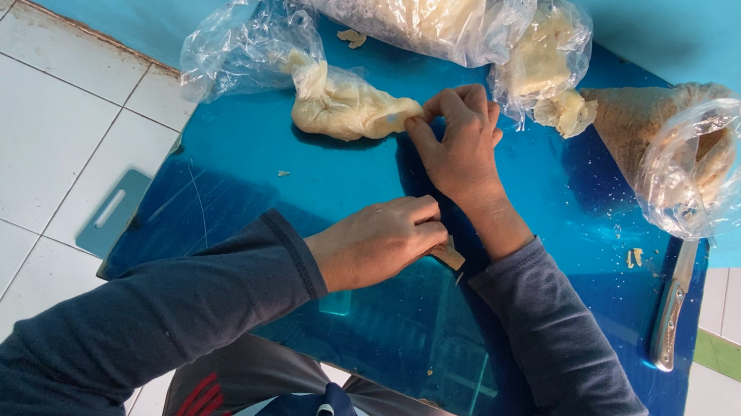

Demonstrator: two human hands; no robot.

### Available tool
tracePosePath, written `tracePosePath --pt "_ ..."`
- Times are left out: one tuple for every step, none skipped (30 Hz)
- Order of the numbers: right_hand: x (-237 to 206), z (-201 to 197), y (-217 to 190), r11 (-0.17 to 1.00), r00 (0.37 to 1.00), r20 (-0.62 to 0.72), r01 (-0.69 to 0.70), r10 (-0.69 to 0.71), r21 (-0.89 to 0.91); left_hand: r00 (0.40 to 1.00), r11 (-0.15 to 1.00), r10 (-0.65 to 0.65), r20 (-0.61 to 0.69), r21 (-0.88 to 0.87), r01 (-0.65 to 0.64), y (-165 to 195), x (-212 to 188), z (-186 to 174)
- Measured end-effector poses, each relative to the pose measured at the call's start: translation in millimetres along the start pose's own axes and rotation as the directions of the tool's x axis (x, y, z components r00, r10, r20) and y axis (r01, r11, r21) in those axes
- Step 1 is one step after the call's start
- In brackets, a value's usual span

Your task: The person sits on the floor with a blue board on their lap, takes triangular dough wrappers one at a time, spoons filling from a cone-shaped plastic bag onto a wrapper, and folds and pinches the wrapper closed around the filling, setting finished pastries aside.

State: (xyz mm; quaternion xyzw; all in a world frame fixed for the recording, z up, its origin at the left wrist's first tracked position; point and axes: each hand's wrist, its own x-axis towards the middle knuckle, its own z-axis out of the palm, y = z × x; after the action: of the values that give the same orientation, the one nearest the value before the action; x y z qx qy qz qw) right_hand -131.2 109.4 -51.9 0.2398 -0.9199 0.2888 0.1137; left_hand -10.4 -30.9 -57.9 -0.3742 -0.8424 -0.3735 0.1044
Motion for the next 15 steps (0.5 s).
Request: tracePosePath --pt "-1.0 -1.6 -0.2 1.0 1.0 -0.002 -0.005 0.005 0.003 1.0 1.0 -0.008 0.002 -0.004 0.008 0.2 -0.5 -0.3" --pt "-2.2 -3.3 -1.4 1.0 1.0 -0.013 0.005 -0.005 0.014 1.0 1.0 -0.016 0.004 -0.008 0.016 0.5 -1.1 -0.6" --pt "-3.5 -5.1 -3.3 1.0 1.0 -0.025 0.014 -0.014 0.023 1.0 1.0 -0.022 0.007 -0.012 0.022 1.2 -1.4 -1.0" --pt "-4.6 -7.1 -5.7 0.999 0.999 -0.038 0.024 -0.023 0.033 1.0 1.0 -0.024 0.007 -0.017 0.024 2.0 -1.5 -1.5" --pt "-5.6 -9.6 -8.7 0.999 0.999 -0.039 0.015 -0.013 0.043 1.0 0.999 -0.025 0.007 -0.022 0.025 2.7 -1.4 -2.1" --pt "-6.8 -12.8 -11.7 0.999 0.999 -0.039 0.005 -0.003 0.054 1.0 0.999 -0.027 0.007 -0.026 0.027 3.6 -1.3 -2.9" --pt "-7.2 -16.7 -14.9 0.998 0.999 -0.038 -0.004 0.007 0.066 1.0 0.999 -0.024 0.004 -0.024 0.024 4.8 -1.6 -4.2" --pt "-8.0 -21.5 -17.5 0.989 1.0 0.008 -0.029 0.028 0.145 1.0 0.999 -0.023 0.002 -0.023 0.023 6.2 -2.2 -5.5" --pt "-8.7 -28.1 -19.1 0.973 0.997 0.056 -0.056 0.045 0.222 1.0 1.0 -0.022 -0.001 -0.021 0.022 7.7 -2.7 -7.0" --pt "-9.9 -35.1 -20.2 0.951 0.993 0.103 -0.086 0.057 0.296 1.0 1.0 -0.021 0.007 -0.02 0.021 9.2 -3.1 -8.7" --pt "-12.3 -42.4 -20.8 0.867 0.977 0.171 -0.196 0.13 0.458 1.0 1.0 -0.019 0.016 -0.018 0.019 10.0 -2.7 -10.5" --pt "-15.8 -50.3 -20.8 0.744 0.95 0.249 -0.304 0.189 0.595 1.0 1.0 -0.015 0.024 -0.018 0.016 11.0 -2.2 -11.9" --pt "-20.8 -57.9 -20.5 0.588 0.914 0.334 -0.404 0.23 0.7 1.0 1.0 -0.009 0.01 -0.026 0.009 12.0 -2.5 -13.5" --pt "-27.1 -65.6 -20.1 0.551 0.914 0.347 -0.404 0.211 0.73 1.0 0.999 -0.002 -0.005 -0.035 0.002 12.8 -3.7 -15.4" --pt "-33.9 -72.5 -19.8 0.512 0.914 0.359 -0.405 0.191 0.757 1.0 0.999 0.003 -0.019 -0.043 -0.004 12.8 -4.6 -16.8"
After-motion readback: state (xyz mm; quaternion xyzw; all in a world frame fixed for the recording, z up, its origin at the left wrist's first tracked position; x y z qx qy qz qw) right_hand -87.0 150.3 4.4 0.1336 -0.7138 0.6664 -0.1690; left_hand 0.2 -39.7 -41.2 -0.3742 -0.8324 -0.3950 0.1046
